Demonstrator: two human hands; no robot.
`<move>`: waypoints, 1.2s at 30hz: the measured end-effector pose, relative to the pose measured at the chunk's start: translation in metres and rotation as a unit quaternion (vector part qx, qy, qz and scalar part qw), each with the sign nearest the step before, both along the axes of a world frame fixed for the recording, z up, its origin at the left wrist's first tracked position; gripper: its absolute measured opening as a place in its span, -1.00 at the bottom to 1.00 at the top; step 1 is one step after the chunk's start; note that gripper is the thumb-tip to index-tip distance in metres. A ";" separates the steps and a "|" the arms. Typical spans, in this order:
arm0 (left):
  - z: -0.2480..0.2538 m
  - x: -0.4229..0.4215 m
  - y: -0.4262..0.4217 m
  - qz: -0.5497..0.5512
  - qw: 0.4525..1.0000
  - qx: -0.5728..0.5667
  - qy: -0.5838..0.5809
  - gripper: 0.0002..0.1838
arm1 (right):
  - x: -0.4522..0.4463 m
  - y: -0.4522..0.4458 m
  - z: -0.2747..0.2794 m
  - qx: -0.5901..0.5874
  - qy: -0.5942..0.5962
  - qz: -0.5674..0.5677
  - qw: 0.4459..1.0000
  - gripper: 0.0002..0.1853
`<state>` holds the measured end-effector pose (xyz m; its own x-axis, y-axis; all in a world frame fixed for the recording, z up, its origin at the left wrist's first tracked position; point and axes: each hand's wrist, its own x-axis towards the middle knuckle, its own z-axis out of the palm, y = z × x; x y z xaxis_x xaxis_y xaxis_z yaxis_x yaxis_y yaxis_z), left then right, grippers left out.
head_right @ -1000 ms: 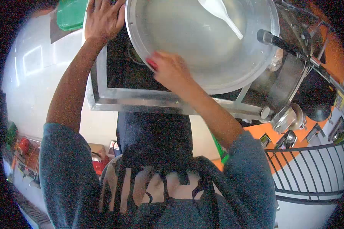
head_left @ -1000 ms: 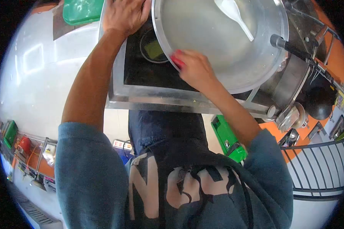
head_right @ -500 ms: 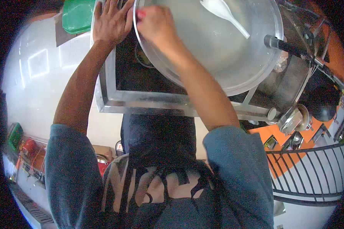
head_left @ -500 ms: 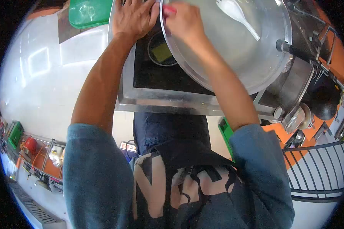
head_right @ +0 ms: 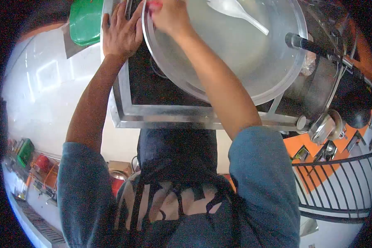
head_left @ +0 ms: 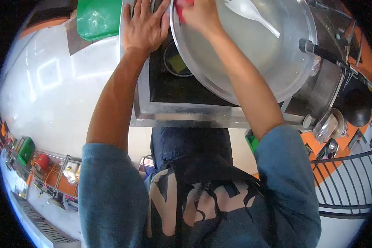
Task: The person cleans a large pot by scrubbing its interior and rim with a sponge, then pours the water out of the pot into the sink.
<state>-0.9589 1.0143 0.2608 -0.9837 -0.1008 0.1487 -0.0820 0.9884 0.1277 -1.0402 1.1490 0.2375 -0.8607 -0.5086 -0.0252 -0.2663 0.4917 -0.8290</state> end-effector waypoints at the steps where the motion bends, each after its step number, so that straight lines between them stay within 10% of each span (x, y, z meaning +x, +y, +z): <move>1: -0.009 0.002 0.000 0.002 0.999 -0.037 0.007 -0.46 | 0.010 0.011 0.015 0.030 -0.052 0.011 0.998 -0.79; 12: -0.015 0.000 -0.004 0.000 0.997 -0.070 -0.015 -0.45 | -0.033 -0.022 -0.019 -0.098 0.002 -0.150 0.984 -0.83; 14: -0.016 0.000 -0.003 0.009 0.997 -0.073 -0.024 -0.46 | -0.048 0.011 -0.031 -0.088 0.007 -0.145 0.985 -0.58; 21: -0.018 -0.001 -0.005 0.008 0.996 -0.078 -0.031 -0.45 | 0.001 0.107 -0.099 0.075 0.059 -0.069 0.993 -0.93; 23: -0.020 0.000 -0.007 0.005 0.996 -0.085 -0.030 -0.46 | 0.008 0.109 -0.104 0.024 -0.087 -0.059 0.994 -0.90; 31: -0.024 -0.002 -0.006 0.000 0.995 -0.092 -0.035 -0.46 | 0.110 0.115 -0.003 -0.078 -0.284 0.159 0.942 -0.40; 36: -0.020 -0.001 -0.008 -0.005 0.997 -0.066 -0.034 -0.46 | 0.067 0.039 0.001 -0.162 -0.277 0.096 0.942 -0.29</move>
<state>-0.9597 1.0066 0.2408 -0.9927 -0.0757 0.0937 -0.0768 0.9970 -0.0084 -0.9732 1.1875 0.2384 -0.6523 -0.7115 -0.2611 0.1935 0.1768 -0.9650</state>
